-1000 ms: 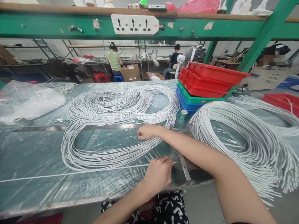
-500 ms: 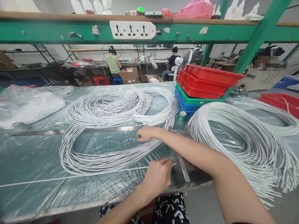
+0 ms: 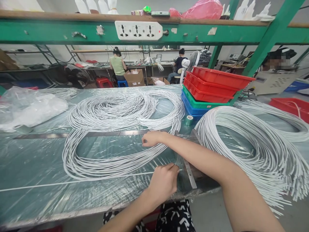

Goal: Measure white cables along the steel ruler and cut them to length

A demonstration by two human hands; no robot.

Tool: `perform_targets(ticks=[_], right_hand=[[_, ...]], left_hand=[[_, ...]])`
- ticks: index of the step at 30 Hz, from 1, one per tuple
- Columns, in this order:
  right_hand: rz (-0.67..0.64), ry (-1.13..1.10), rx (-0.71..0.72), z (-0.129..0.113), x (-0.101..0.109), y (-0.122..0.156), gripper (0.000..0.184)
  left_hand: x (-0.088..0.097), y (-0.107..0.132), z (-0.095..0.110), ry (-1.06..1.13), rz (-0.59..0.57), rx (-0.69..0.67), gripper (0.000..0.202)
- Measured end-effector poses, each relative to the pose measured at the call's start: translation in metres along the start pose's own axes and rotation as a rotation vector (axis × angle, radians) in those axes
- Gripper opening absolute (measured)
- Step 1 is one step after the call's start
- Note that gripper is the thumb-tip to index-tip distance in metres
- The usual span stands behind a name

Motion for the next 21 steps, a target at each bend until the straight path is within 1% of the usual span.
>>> perform_targets(ticks=[11,17,21], right_hand=[[0.003,-0.007,-0.009,0.0004,0.0003,0.0007,0.026],[-0.004,0.003,-0.017,-0.0034,-0.0011,0.0018,0.026],[-0.013,0.008,-0.043,-0.0053,-0.0006,0.0029,0.025]], left_hand=[[0.0015,-0.0003,0.0013,-0.012,-0.014,0.002,0.014],[0.0034,0.0011,0.003,-0.008,-0.056,-0.006,0.01],[0.0021,0.0023,0.0029,0.003,-0.047,-0.02,0.008]])
Point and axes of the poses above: each hand's wrist, its own y-axis away from the middle knuckle, its own x-axis out of the back of the hand, z = x × y, the point moved 3 cm from there along -y, towards the middle knuckle, and after that the axes turned 13 degrees about x, right-handed, at the moved point
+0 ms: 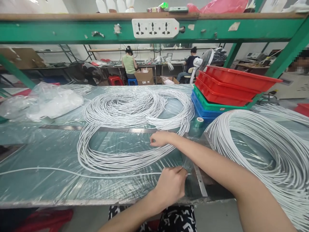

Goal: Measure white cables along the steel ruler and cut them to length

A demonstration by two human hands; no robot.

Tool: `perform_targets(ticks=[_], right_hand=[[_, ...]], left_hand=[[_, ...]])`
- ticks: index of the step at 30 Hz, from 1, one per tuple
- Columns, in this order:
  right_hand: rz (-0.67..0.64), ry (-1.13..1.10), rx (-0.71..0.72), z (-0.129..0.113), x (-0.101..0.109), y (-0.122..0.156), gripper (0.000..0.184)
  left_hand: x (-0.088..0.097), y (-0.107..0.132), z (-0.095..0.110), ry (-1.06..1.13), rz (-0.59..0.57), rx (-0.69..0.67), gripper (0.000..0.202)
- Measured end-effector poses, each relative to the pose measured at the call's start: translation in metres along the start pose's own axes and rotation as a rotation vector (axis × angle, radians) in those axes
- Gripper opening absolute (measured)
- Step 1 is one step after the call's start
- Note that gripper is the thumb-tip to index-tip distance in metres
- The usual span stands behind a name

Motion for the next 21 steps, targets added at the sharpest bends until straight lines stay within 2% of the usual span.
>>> perform_targets(ticks=[5,8,11,13,14,16,17,19,21], right_hand=[[-0.032,-0.025,-0.001,-0.003,0.004,0.001,0.028],[-0.025,-0.01,-0.004,-0.002,0.005,0.0,0.029],[-0.007,-0.015,-0.011,0.004,0.003,-0.001,0.028],[-0.005,-0.006,-0.047,0.01,0.002,-0.001,0.027],[0.007,0.006,-0.088,0.014,0.003,-0.002,0.025],[0.13,0.001,-0.209,0.022,0.011,-0.002,0.021],[0.259,-0.033,-0.269,0.025,0.017,-0.001,0.023],[0.6,-0.127,-0.363,0.031,0.032,0.005,0.037],[0.895,-0.183,-0.407,0.035,0.043,0.014,0.051]], left_hand=[[-0.005,-0.002,-0.002,-0.002,0.011,0.012,0.011],[-0.001,-0.004,-0.006,0.012,0.001,-0.003,0.013],[0.018,0.001,-0.012,0.16,-0.09,-0.107,0.018],[0.04,0.008,-0.017,0.364,-0.157,-0.18,0.021],[0.052,0.011,-0.02,0.477,-0.143,-0.186,0.022],[0.077,0.011,-0.033,0.652,0.015,-0.148,0.022],[0.088,0.007,-0.042,0.702,0.153,-0.118,0.022],[0.103,-0.006,-0.067,0.773,0.486,-0.041,0.017],[0.107,-0.027,-0.1,0.926,0.791,0.099,0.021]])
Point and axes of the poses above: each hand's wrist, its own y-axis away from the middle knuckle, its own x-axis out of the back of the hand, z = x × y, the point moved 3 cm from there along -y, towards the middle knuckle, and after that the axes turned 13 degrees about x, right-handed, at the moved point
